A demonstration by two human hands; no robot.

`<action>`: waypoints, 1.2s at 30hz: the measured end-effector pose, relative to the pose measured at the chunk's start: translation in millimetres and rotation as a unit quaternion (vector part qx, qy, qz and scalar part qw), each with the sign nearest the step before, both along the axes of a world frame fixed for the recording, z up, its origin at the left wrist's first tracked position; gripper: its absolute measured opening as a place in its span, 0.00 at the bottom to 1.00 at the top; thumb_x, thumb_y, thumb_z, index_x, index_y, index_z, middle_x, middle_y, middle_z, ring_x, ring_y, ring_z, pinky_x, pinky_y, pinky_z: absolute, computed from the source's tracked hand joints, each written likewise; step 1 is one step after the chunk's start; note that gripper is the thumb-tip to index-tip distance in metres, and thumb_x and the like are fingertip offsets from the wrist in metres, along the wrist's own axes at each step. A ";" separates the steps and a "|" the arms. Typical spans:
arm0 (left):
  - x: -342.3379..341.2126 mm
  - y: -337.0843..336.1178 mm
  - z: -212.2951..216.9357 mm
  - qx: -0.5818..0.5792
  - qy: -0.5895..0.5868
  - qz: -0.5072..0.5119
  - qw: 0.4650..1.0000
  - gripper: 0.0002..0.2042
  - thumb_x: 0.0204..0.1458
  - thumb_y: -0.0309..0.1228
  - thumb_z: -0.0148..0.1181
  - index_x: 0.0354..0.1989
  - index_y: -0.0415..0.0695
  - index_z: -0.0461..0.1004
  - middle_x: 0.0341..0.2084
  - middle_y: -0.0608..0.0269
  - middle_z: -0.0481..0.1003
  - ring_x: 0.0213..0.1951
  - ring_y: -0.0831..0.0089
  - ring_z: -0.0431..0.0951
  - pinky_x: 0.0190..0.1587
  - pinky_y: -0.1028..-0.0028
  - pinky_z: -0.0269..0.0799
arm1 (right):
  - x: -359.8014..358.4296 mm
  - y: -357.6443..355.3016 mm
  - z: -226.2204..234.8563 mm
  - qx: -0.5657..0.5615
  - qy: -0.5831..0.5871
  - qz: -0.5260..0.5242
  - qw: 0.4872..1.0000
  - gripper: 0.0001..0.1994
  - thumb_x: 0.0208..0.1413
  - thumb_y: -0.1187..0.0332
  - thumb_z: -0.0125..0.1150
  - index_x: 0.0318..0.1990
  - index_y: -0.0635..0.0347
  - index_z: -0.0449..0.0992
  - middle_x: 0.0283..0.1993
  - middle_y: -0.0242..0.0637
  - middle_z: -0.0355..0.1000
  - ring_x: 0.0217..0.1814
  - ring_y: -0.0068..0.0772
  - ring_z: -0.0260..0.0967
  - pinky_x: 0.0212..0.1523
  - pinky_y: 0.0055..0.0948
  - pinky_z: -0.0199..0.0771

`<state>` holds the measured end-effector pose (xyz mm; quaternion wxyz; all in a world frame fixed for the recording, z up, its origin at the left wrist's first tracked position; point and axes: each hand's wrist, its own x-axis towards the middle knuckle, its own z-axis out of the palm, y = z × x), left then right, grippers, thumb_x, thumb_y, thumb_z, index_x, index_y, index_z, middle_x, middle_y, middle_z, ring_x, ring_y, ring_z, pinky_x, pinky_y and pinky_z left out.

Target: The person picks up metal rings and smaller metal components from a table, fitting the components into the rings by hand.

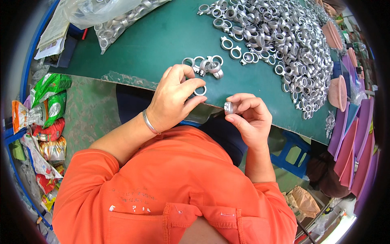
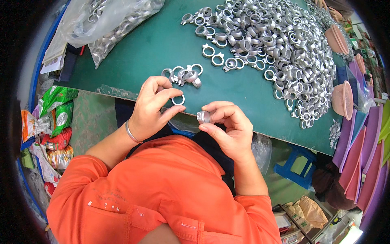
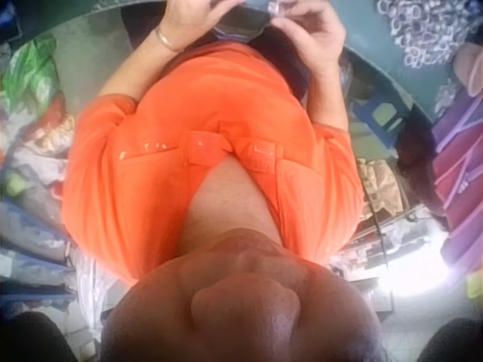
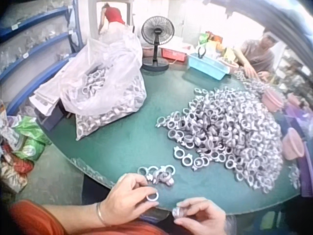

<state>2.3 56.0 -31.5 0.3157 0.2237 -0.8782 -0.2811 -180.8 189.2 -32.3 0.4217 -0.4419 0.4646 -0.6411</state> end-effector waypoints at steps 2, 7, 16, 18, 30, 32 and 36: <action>-1.2 1.0 -1.2 0.024 0.004 0.006 1.000 0.19 0.37 0.26 0.73 0.40 0.38 0.75 0.34 0.58 0.69 0.36 0.61 0.71 0.39 0.69 0.70 | 0.1 0.0 -1.6 -0.008 -0.081 0.023 0.996 0.15 0.47 0.86 0.64 0.40 0.64 0.68 0.50 0.50 0.70 0.44 0.31 0.73 0.46 0.29 0.79; -5.0 -0.4 6.1 0.015 -0.026 0.005 1.000 0.18 0.39 0.26 0.72 0.39 0.38 0.74 0.33 0.57 0.69 0.34 0.62 0.72 0.38 0.68 0.70 | 2.5 -1.4 4.3 0.054 -0.266 0.067 0.960 0.14 0.53 0.85 0.58 0.46 0.67 0.66 0.50 0.55 0.71 0.45 0.38 0.76 0.42 0.30 0.81; 9.2 -1.7 11.3 0.116 0.020 0.030 0.993 0.10 0.51 0.21 0.61 0.42 0.37 0.75 0.32 0.57 0.75 0.29 0.75 0.77 0.32 0.78 0.74 | 12.0 3.6 19.2 0.054 0.175 0.125 0.975 0.16 0.51 0.85 0.48 0.47 0.66 0.74 0.40 0.41 0.69 0.34 0.27 0.72 0.34 0.24 0.74; 13.7 -4.8 16.6 0.283 0.040 0.020 0.958 0.09 0.57 0.24 0.57 0.44 0.36 0.74 0.31 0.59 0.78 0.32 0.76 0.79 0.35 0.78 0.75 | 19.5 3.5 21.0 0.027 0.289 0.124 0.949 0.16 0.49 0.85 0.51 0.46 0.67 0.73 0.41 0.44 0.69 0.34 0.34 0.73 0.36 0.27 0.74; 20.1 1.2 2.0 0.592 0.207 -0.060 0.776 0.05 0.48 0.13 0.61 0.33 0.34 0.76 0.43 0.54 0.73 0.45 0.63 0.79 0.52 0.68 0.75 | 9.2 -72.3 11.1 -0.097 0.514 -0.151 0.839 0.12 0.43 0.79 0.67 0.37 0.62 0.74 0.41 0.41 0.70 0.40 0.44 0.68 0.40 0.37 0.70; 22.4 3.9 4.6 0.604 0.223 -0.064 0.762 0.05 0.47 0.13 0.62 0.30 0.35 0.76 0.42 0.55 0.73 0.44 0.66 0.78 0.51 0.69 0.75 | 7.0 -65.9 11.4 -0.076 0.512 -0.180 0.837 0.12 0.41 0.77 0.69 0.33 0.63 0.73 0.38 0.40 0.72 0.39 0.45 0.69 0.40 0.37 0.70; 23.3 3.3 0.3 0.426 0.176 -0.067 0.885 0.07 0.44 0.14 0.64 0.27 0.39 0.75 0.38 0.58 0.73 0.40 0.71 0.77 0.47 0.73 0.74 | -4.0 -54.4 7.2 0.070 0.377 -0.206 0.900 0.10 0.41 0.77 0.71 0.30 0.63 0.74 0.43 0.43 0.75 0.42 0.40 0.72 0.39 0.33 0.74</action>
